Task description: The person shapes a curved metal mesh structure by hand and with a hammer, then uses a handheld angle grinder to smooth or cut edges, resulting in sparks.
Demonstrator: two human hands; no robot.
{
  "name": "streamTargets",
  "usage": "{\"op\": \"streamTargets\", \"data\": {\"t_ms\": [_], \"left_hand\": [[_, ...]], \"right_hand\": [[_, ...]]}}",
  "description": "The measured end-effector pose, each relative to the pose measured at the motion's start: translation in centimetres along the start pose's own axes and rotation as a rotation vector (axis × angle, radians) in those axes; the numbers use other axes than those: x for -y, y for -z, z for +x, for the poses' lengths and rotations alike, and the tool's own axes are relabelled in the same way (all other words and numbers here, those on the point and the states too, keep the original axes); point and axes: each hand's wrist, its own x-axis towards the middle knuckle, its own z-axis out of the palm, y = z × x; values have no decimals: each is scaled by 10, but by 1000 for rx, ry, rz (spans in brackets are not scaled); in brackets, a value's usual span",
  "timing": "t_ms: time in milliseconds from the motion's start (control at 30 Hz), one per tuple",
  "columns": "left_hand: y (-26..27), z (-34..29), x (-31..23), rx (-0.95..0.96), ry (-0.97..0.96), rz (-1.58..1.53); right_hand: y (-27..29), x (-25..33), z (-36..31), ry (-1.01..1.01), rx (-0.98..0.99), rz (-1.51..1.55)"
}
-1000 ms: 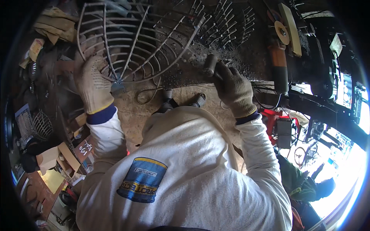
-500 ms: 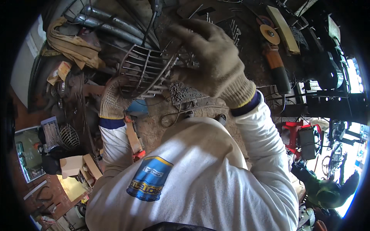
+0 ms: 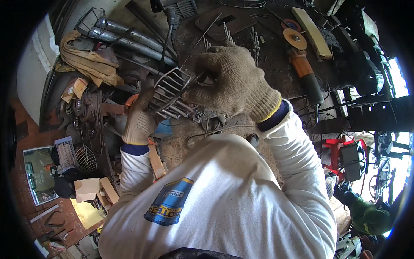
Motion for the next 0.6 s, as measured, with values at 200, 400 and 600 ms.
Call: {"op": "streamTargets", "data": {"t_ms": [200, 400, 600], "left_hand": [[-44, -27, -31, -26, -991, 1029], [-57, -18, -11, -224, -1259, 1210], [-66, -14, -36, -322, -1223, 1038]], "right_hand": [[1, 6, 5, -352, 84, 56], [-7, -22, -15, -72, -362, 142], [-51, -40, -104, -362, -209, -325]]}}
